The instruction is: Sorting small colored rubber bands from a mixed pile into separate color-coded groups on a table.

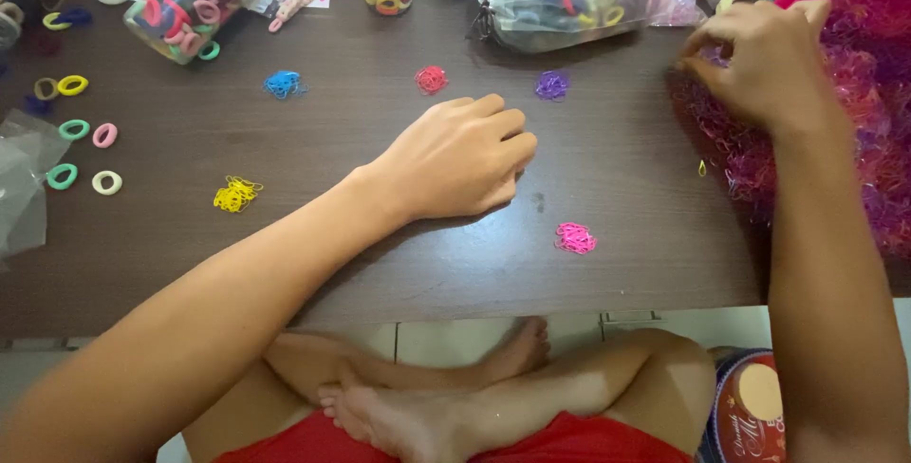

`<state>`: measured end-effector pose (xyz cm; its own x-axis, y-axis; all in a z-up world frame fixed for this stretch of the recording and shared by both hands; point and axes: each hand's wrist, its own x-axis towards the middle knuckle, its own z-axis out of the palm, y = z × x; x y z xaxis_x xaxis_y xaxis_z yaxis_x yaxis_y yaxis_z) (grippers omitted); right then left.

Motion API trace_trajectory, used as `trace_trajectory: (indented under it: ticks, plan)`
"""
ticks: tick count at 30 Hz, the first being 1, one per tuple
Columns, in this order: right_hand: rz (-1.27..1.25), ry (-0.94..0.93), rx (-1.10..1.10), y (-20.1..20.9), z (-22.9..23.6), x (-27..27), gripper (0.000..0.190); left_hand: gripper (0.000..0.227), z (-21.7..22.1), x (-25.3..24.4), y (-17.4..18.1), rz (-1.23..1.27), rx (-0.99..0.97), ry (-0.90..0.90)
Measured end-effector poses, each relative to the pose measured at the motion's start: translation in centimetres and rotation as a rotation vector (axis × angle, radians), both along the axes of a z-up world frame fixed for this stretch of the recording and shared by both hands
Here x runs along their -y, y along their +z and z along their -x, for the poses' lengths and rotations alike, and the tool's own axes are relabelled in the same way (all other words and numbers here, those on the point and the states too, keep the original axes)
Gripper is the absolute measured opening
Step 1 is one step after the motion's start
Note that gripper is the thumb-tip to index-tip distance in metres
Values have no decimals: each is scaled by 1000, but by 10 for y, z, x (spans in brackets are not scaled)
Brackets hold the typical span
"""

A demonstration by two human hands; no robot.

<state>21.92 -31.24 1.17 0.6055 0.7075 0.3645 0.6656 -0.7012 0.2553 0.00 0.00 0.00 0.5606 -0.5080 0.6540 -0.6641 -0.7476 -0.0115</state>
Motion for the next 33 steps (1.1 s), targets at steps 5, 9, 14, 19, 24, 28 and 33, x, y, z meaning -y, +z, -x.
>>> trace_trajectory:
  ticks: [5, 9, 14, 19, 24, 28, 33]
  plan:
    - [8, 0, -4, -4, -5, 1, 6, 11, 0, 0, 0, 6, 0, -3]
    - [-58, -35, -124, 3, 4, -4, 12, 11, 1, 0, 1, 1, -3, -5]
    - [-43, -37, -80, 0, 1, -1, 12, 12, 0, -1, 0, -4, -17, -6]
    - [-106, 35, -56, -2, 0, 0, 4, 11, 0, -1, 0, -7, 5, 0]
    - [-88, 62, -65, 0, 2, -4, 5, 11, 0, 0, -1, 0, 8, -4]
    - [-63, 57, -21, -6, -5, 0, 8, 11, 0, 0, -2, 8, 11, 3]
    - [-106, 90, -96, -2, -1, -3, 14, 10, 0, 0, 0, 6, 11, -3]
